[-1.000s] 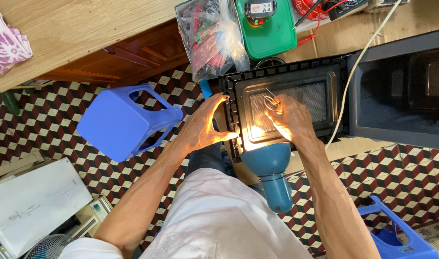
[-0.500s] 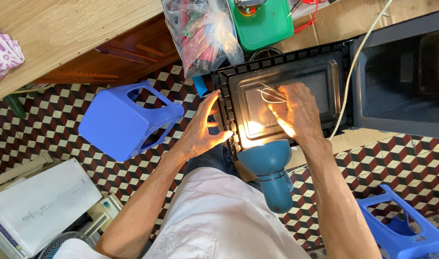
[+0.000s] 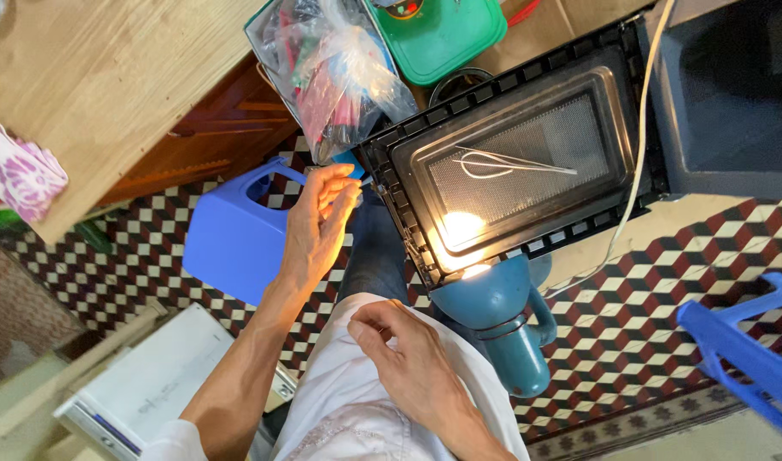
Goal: The person uses a metal tool to adjust a small component inside the open door of a microwave oven. They then close the door, reposition the microwave, and open it again to continue working on the door hinge area.
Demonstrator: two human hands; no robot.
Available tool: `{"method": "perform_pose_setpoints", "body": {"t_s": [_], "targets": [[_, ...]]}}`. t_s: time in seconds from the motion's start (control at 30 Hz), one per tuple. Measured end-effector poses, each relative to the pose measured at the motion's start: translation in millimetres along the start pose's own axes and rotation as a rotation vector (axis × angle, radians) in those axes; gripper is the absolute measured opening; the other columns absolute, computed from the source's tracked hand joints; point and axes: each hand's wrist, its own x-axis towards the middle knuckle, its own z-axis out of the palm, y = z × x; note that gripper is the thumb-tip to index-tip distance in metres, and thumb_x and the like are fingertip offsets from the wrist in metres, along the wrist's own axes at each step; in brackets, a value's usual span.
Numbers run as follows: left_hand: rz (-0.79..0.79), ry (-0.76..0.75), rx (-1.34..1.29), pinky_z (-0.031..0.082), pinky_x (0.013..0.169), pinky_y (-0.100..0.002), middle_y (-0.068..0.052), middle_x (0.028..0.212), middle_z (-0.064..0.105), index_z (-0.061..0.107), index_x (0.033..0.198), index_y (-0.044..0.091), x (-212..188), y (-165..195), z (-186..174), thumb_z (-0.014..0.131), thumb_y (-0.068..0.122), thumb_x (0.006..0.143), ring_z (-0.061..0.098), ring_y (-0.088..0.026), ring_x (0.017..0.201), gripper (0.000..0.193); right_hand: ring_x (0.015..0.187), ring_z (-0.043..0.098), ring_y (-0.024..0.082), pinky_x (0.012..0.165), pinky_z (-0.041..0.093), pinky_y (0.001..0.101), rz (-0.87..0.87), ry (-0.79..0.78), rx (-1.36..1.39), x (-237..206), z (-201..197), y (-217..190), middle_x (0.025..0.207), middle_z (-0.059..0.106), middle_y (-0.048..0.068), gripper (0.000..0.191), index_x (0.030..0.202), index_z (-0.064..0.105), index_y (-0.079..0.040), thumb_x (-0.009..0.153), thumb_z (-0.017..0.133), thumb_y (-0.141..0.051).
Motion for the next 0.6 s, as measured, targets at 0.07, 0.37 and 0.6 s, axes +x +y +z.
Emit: {"method": "perform_pose_setpoints", "body": {"t_s": [0.07,0.37,0.6], "targets": [[0.079,-0.013,0.383,0.059,0.089,-0.034,-0.012,0.12,0.072,0.061,0.129,0.007,0,23,-7,0.063,0.02,0.103,0.073,-0.02,0.108,0.029,0.082,0.066,0.017,0.075,0.053,0.033,0.144,0.023,0.038,23,14,18,0.091,0.075,0.007,0.023,0.107,0.071,-0.006,0.095,0.065,-0.025],[0.73,-0.715,0.745,0.055,0.084,-0.04,-0.006,0.106,0.068,0.07,0.107,0.009,64,50,-14,0.079,0.015,0.083,0.067,-0.028,0.097,0.026,0.096,0.071,0.019,0.086,0.055,0.0334,0.053,1.078,0.17,57,75,58,0.103,0.074,0.013,0.04,0.12,0.061,0.002,0.091,0.074,-0.023],[1.019,-1.062,0.79,0.048,0.089,-0.039,0.0,0.102,0.066,0.075,0.096,0.012,98,52,-3,0.078,0.02,0.087,0.061,-0.022,0.105,0.013,0.083,0.069,0.021,0.076,0.054,0.0355,0.211,1.367,0.232,81,102,55,0.094,0.071,0.013,0.031,0.116,0.065,0.001,0.094,0.074,-0.019]]}}
